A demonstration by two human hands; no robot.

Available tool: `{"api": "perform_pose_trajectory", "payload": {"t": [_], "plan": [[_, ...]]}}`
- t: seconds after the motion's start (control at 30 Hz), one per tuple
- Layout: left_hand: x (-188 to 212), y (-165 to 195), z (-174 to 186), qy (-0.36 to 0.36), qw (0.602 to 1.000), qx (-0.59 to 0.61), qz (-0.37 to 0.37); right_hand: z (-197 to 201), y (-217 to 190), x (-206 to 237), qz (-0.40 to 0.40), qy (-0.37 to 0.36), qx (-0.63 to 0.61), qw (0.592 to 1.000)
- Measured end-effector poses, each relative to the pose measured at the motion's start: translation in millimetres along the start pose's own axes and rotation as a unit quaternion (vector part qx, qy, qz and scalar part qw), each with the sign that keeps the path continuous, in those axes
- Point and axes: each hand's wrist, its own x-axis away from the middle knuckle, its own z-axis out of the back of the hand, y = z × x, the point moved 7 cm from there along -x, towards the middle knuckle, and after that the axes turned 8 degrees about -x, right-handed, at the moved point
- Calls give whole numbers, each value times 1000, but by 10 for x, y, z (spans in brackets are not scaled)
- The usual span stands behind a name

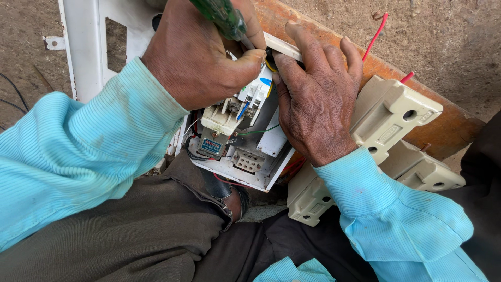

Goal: The person sits on the ground and uses a screwdriver to tighten screws on a circuit breaker inside an open electrical box. They also use a multimeter to test connections and handle wires within the box.

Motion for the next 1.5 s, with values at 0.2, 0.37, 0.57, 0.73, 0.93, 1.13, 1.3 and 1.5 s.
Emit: {"api": "perform_pose_trajectory", "payload": {"t": [0.2, 0.37, 0.57, 0.73, 0.93, 1.13, 1.3, 1.5], "plan": [[2, 121, -15, 7, 995, -88, -44, -1, -1, -3, 3, 1, -4, 1000], [-15, 83, -84, -21, 997, -67, -15, -8, 10, -11, -8, -9, -1, 1000], [-41, 261, -70, 25, 978, -183, -101, -4, -5, -15, -6, -9, -2, 1000], [-123, 225, -132, -33, 991, -124, -30, 24, -28, -29, 0, -2, -4, 1000], [-184, 364, -154, -25, 981, -176, -75, 19, -28, -51, 1, -14, -9, 1000], [-206, 226, -125, -56, 987, -149, -30, -12, 7, -48, -18, -20, -1, 1000], [-12, 109, 58, 13, 1000, -28, -2, 6, 0, -32, -4, 3, -17, 1000], [46, 75, 45, 38, 999, -35, -11, 8, 22, -16, -15, 5, -24, 1000]]}}
